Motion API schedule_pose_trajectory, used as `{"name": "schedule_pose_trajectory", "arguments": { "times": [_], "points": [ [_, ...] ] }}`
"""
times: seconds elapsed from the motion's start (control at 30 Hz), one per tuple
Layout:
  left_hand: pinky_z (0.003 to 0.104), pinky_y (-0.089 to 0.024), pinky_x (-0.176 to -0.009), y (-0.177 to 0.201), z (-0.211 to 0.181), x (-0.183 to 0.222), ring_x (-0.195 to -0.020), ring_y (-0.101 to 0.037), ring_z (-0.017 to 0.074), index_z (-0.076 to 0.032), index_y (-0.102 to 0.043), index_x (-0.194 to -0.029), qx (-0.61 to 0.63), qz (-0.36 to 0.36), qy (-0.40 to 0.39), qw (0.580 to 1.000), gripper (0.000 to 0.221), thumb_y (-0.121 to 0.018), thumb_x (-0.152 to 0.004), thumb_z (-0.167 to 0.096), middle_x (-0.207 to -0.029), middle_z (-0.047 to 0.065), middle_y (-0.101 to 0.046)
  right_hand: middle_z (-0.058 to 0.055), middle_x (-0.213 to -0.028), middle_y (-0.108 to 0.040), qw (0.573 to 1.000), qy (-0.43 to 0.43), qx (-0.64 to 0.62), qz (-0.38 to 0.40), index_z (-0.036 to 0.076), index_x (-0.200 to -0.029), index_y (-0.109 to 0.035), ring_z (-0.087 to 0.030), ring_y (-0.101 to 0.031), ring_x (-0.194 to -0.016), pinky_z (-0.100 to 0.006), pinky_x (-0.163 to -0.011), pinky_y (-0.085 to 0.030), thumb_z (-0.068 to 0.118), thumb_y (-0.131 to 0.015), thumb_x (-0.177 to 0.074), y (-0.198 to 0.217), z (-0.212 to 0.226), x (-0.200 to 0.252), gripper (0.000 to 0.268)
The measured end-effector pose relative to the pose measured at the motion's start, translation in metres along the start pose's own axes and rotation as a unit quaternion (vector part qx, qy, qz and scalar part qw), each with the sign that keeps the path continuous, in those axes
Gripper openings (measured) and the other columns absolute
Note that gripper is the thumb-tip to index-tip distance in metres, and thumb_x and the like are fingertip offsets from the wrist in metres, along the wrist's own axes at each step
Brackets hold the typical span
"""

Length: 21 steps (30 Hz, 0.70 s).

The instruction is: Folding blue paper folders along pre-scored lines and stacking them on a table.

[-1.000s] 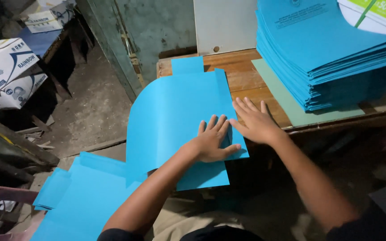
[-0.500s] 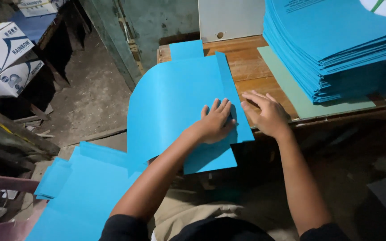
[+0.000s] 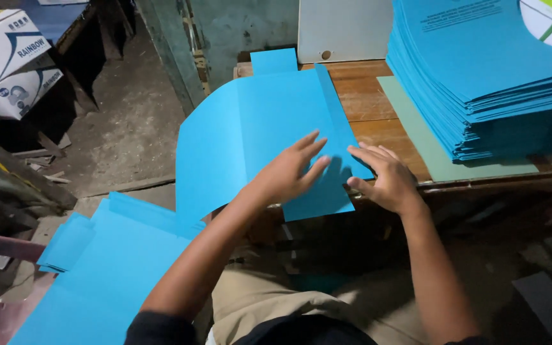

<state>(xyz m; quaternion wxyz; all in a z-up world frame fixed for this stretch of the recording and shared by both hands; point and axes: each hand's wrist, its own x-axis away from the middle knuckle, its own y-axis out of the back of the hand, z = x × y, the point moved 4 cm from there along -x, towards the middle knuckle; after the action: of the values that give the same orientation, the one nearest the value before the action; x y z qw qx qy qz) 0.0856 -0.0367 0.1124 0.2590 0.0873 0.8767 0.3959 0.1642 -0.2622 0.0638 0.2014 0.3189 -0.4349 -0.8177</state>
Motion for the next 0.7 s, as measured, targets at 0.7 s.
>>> {"name": "schedule_pose_trajectory", "arguments": {
  "times": [0.7],
  "points": [
    [0.056, -0.048, -0.107, -0.027, 0.040, 0.043, -0.143, -0.050, 0.0382, -0.014, -0.064, -0.139, -0.288, -0.218, -0.045, 0.931, 0.051, -0.075, -0.090, -0.017, -0.151, 0.017, -0.053, -0.014, -0.136, -0.066, 0.997, 0.008, 0.067, -0.031, 0.016, -0.147, -0.058, -0.034, -0.055, -0.138, -0.057, -0.118, -0.037, 0.067, -0.062, -0.091, -0.006, 0.010, 0.000, 0.076]
  ]
}}
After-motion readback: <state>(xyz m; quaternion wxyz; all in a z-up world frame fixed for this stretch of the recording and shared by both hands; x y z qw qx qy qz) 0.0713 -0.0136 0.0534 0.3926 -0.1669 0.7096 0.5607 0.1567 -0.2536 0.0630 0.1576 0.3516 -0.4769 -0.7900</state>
